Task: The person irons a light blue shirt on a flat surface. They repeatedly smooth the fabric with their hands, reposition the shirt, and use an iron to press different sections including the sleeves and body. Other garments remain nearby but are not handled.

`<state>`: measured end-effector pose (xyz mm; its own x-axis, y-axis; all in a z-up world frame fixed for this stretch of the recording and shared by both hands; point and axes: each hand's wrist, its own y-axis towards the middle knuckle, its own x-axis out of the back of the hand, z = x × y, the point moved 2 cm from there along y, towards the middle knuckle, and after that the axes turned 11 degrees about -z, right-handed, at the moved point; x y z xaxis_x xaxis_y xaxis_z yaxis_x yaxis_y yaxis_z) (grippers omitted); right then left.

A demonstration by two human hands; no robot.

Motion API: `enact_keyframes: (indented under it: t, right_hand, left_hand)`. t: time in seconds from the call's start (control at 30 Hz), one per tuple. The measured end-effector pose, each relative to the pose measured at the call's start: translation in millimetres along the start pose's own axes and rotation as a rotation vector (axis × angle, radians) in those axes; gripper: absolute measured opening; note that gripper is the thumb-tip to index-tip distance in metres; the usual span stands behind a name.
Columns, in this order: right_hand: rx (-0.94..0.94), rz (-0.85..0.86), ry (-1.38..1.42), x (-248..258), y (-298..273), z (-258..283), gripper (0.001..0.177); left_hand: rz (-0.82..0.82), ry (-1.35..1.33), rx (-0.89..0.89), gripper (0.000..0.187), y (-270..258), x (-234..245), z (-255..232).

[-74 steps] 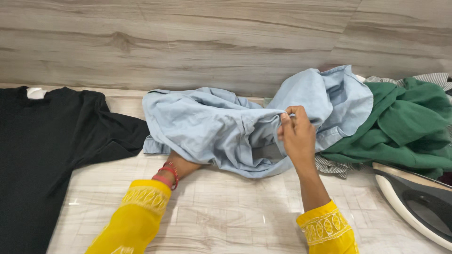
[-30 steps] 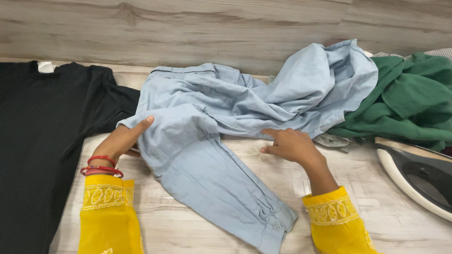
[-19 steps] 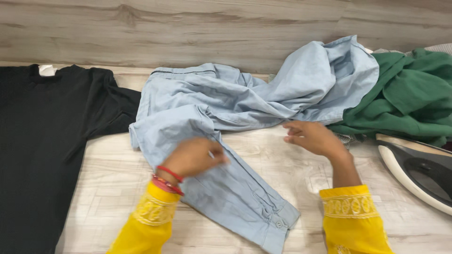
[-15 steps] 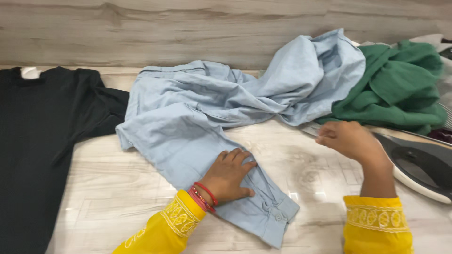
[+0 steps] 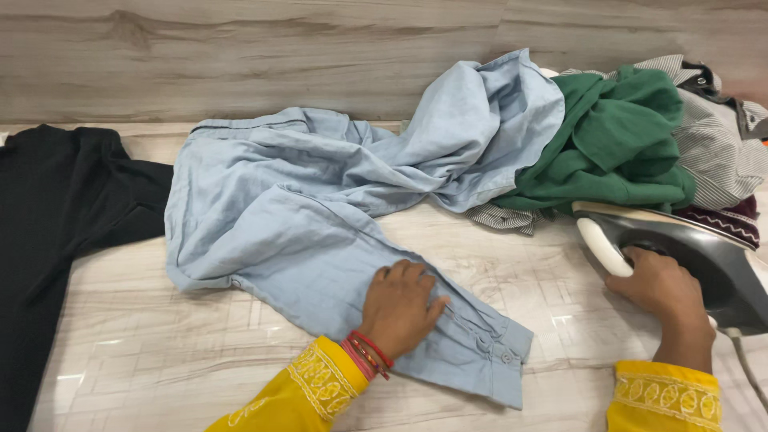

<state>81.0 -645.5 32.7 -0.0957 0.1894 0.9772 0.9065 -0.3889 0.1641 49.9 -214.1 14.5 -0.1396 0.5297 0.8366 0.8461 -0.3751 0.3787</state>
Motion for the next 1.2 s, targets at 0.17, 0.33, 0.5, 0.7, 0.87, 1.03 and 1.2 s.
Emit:
enact_keyframes:
  t: [0.17,0.33,0.5,0.7,0.87,1.03,1.2]
  right_hand:
    - [0.056,-0.167,-0.091,79,-40,15,0.047]
    - [0.294,-0.190,0.182,153,-92,109,0.043]
    - [0.808,-0.053,0.180,171,-115,245,0.056]
    - [0.900,-0.115,0.138,161,-122,326,0.055]
    - [1.239,0.201,0.320,159,-134,289,0.074]
    - [0.935,0.220,0.144,164,-117,289,0.072]
    - [0.840,-0.068,0.182,165,-103,296,0.066]
  left_hand:
    - [-0.254,0.154,0.064,0.022,17,23,63]
    - [-0.401,-0.087,-0.029,0.025,15,17,97]
    - [-0.345,-0.759,0.254,0.033,19,13,127]
    - [-0.382,-0.855,0.332,0.037,18,19,151]
    - [-0.245,-0.679,0.306,0.036,19,25,148]
    - [-0.238,-0.664,0.229,0.035,20,28,145]
    - [-0.251,-0.625,0.272,0.036,17,32,142]
